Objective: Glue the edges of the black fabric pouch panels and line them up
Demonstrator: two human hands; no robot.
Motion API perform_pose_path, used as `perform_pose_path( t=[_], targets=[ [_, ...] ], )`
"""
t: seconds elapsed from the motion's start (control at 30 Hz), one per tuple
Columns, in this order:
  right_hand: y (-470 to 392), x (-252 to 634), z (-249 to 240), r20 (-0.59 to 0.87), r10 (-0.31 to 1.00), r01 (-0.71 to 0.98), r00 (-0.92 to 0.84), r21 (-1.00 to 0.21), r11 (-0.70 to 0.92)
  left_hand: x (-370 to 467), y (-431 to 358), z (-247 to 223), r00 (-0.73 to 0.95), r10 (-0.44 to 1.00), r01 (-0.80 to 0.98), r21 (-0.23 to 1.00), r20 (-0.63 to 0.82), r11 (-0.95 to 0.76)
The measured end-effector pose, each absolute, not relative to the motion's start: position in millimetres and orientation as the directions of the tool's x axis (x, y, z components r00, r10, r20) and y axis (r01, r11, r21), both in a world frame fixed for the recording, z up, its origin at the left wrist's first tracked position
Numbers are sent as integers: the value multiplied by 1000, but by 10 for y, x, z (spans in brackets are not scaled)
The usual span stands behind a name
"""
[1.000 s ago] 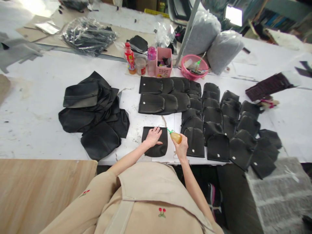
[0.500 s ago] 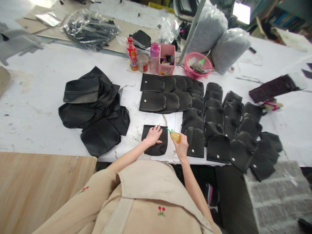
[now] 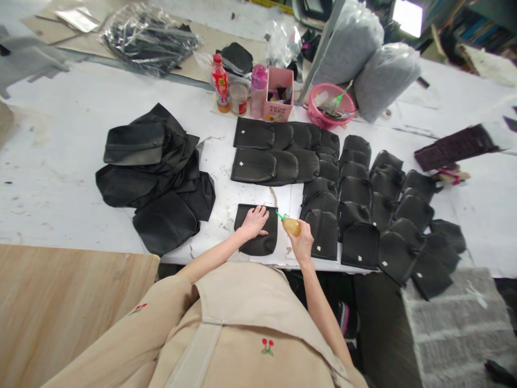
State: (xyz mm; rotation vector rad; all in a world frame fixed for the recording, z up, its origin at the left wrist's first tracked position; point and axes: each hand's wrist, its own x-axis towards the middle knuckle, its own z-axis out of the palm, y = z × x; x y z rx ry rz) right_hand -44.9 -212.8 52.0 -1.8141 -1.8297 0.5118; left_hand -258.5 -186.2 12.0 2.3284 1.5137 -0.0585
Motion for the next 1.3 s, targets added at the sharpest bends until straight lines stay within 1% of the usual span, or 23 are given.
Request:
perform_pose_path(
  t=[0.27,0.43,0.6,0.73,0.93,1.03,1.13,1.3],
  targets=[
    [-2213,-432,520,75,997,798,29,-603,22,-2590,-1869,160,432,869,892,258,-241,-371],
    [-2359,-410,533,56,997,798,59,-603,-13,-2573,-1875,138,421,868,894,279,-261,-350],
    [-2414,-422,535,55,996,803,70,-596,-23,-2526,-1914,18,405,858,896,323,-316,-304],
    [-2457,-415,547,53,997,807,60,-590,-17,-2492,-1951,-24,405,849,898,322,-339,-300],
    [-2533,-397,544,48,997,805,63,-593,-22,-2459,-1980,45,372,862,908,327,-343,-262],
    [-2542,-395,534,44,997,800,58,-600,-20,-2442,-2058,84,401,860,898,323,-315,-300],
    [-2550,-391,535,37,998,794,58,-608,-24,-2421,-2177,91,457,822,878,321,-339,-356],
    [-2609,-372,563,29,998,794,60,-607,-30,-2376,-2286,65,464,812,881,275,-353,-384]
  ],
)
